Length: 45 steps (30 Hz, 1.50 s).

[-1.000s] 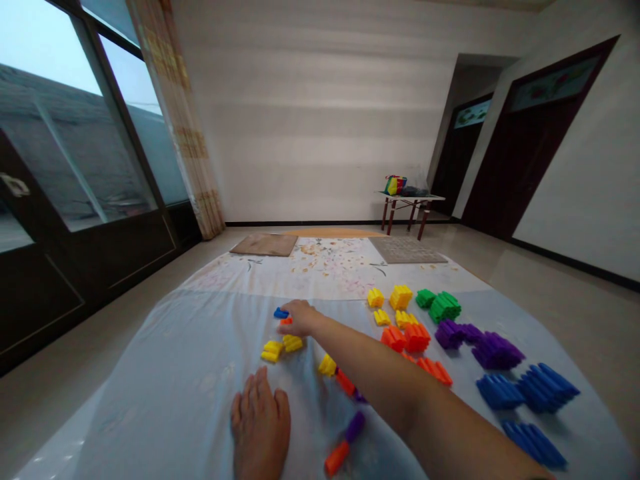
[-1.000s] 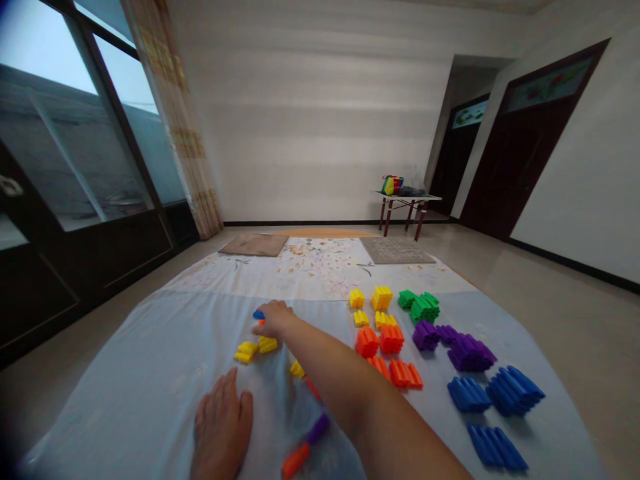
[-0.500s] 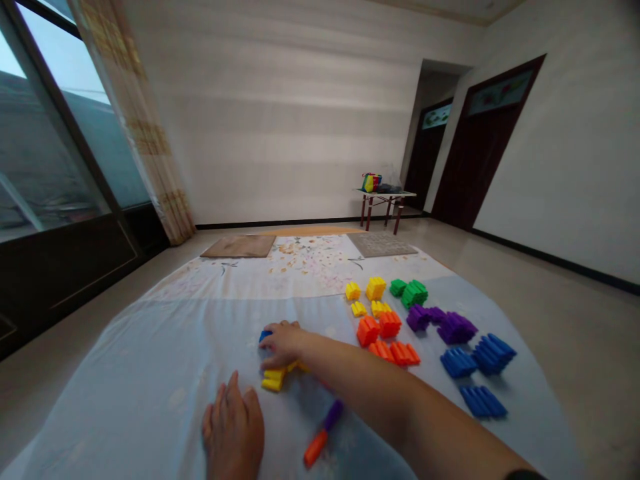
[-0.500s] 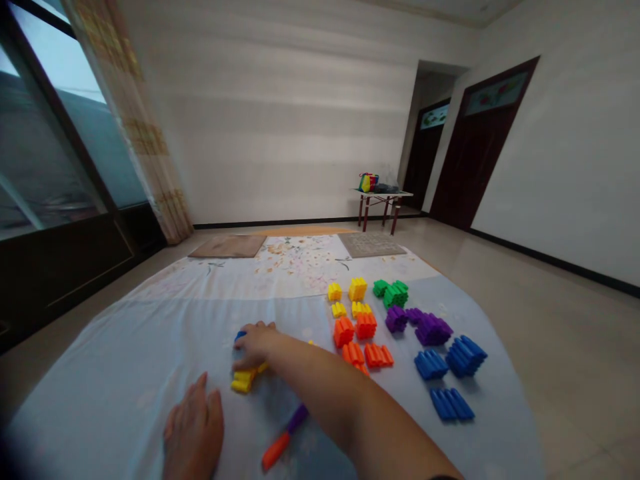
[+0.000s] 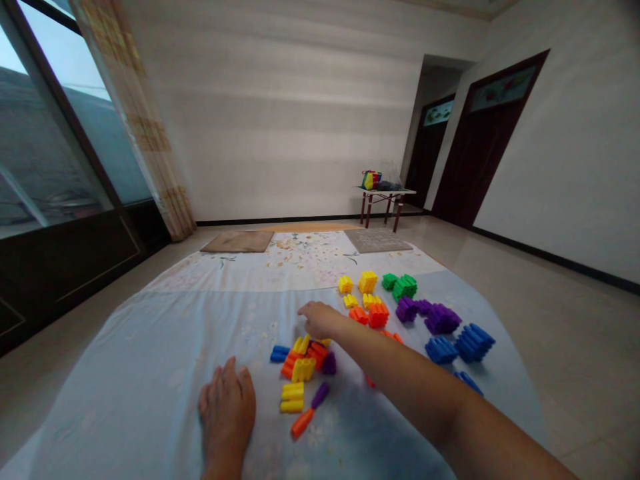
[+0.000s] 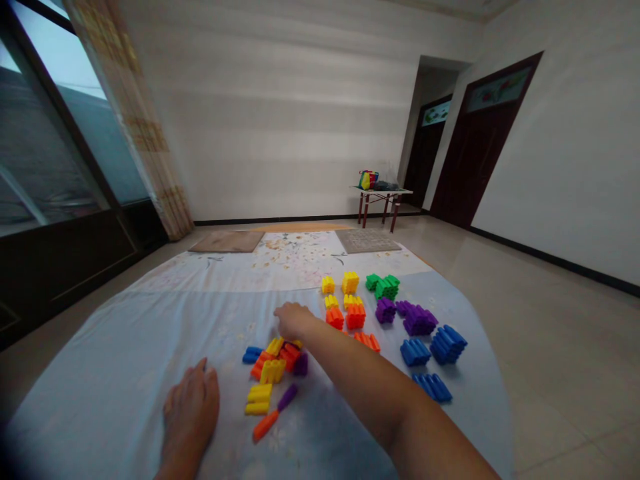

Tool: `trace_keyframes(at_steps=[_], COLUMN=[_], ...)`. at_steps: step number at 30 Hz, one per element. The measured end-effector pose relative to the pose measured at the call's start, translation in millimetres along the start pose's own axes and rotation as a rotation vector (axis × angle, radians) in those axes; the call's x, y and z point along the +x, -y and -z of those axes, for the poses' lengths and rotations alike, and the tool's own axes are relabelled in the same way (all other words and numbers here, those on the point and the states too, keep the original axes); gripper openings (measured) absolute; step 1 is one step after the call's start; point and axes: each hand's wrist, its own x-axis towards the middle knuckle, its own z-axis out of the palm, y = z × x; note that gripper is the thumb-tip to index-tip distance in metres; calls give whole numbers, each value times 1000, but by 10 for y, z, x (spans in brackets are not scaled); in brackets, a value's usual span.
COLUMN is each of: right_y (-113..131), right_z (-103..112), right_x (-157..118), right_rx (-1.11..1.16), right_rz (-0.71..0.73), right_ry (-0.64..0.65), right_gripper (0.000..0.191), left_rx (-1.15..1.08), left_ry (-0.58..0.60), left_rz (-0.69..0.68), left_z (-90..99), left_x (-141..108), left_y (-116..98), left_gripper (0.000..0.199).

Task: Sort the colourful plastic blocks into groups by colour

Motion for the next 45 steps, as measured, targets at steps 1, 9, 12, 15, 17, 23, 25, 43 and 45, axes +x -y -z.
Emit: trace_keyframes(at_steps=[1,9,12,15,17,23,25,43,45], right_y=[-39,-28,103,255,324,327,320,304,314], right_z=[-10,-109,-106,-163,-216,-354,-402,-430,-426], right_x=[9,-257,-431,-551,-583,-579,-586,-544,-603], right_rx=[-10,-19,14,20,-8,97,177,1,36], right_rz=[-20,48,152,300,339,167,66,299,271], right_ry=[18,80,-58,-81,-52,-125,-152,-136,-196], right_gripper=[45,40,41,42,43,48,49,42,46], left_rx=[-23,-156,-154,-132,-99,-63,-60,109,144], left_ry=[7,43,52,53,53,93,98,97,82], left_rz=[13,132,143,111,76,110,109,-74,-90], left_z=[0,76,106,120,114,40,24,-75,-80], left_x=[4,50,53,42,37,79,96,121,121], left_y=[-3,-75,-89,-84,-75,-38,-21,125,128], left_gripper=[50,55,55,55,54,56,57,48,49])
